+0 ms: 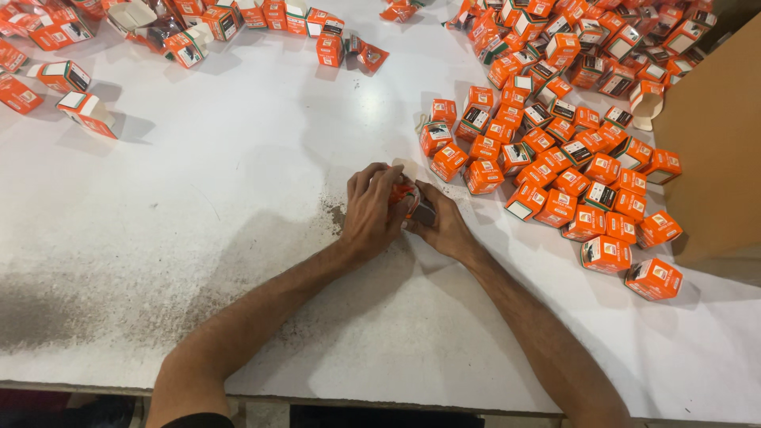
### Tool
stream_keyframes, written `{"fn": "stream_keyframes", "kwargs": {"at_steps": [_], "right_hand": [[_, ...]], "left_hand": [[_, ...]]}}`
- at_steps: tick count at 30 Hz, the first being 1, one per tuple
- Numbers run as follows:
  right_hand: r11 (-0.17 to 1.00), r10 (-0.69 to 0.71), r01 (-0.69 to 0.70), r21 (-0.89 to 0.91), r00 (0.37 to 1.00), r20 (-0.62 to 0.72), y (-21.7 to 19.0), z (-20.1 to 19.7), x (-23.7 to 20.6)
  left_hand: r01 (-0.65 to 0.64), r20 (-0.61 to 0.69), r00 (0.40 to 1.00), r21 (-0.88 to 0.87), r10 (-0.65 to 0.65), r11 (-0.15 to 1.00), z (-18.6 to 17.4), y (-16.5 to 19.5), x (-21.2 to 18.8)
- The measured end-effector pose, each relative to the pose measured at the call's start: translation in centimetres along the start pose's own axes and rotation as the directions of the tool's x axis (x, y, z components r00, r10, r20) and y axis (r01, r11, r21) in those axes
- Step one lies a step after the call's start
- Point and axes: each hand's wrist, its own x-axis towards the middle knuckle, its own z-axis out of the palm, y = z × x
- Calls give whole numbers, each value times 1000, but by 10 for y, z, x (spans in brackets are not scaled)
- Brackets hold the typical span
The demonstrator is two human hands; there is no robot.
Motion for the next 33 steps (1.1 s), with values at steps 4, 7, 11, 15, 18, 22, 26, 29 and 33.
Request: {"fn": "stream_keyframes", "kwargs": {"at_steps": [4,7,11,15,18,22,26,29,33], "right_hand": [[990,-7,3,-141,1000,-26,3,-2,0],[988,-64,59,-144,998,-30,5,0,-2],[967,-141,126,-223,989,-50,6,6,-3],[991,-8,2,-135,999,-40,-2,13,-1],[989,-51,45,-140,998,-43,-11,18,2],[976,-62,55,-210,998,-29,-23,22,-2],[983,-100,94,-159,994,-35,-29,26,-4],[983,-90,84,-164,995,-31,-32,27,-4],[979,17,-29,-201,998,-59,-39,27,-4]], "left_hand": [[-65,39,997,63,63,996,-1,-1,-1],[-87,34,996,124,83,988,0,0,1],[-31,25,999,182,27,983,1,1,6],[65,73,994,186,-79,980,-5,-1,9],[126,-12,992,107,-126,986,-9,-1,5],[287,-117,942,-208,-315,935,-7,-8,-5],[807,449,580,-207,-679,553,-4,-36,-11],[602,183,798,-205,-574,772,7,-48,-9],[588,221,798,-80,-561,805,12,-40,-7]]}}
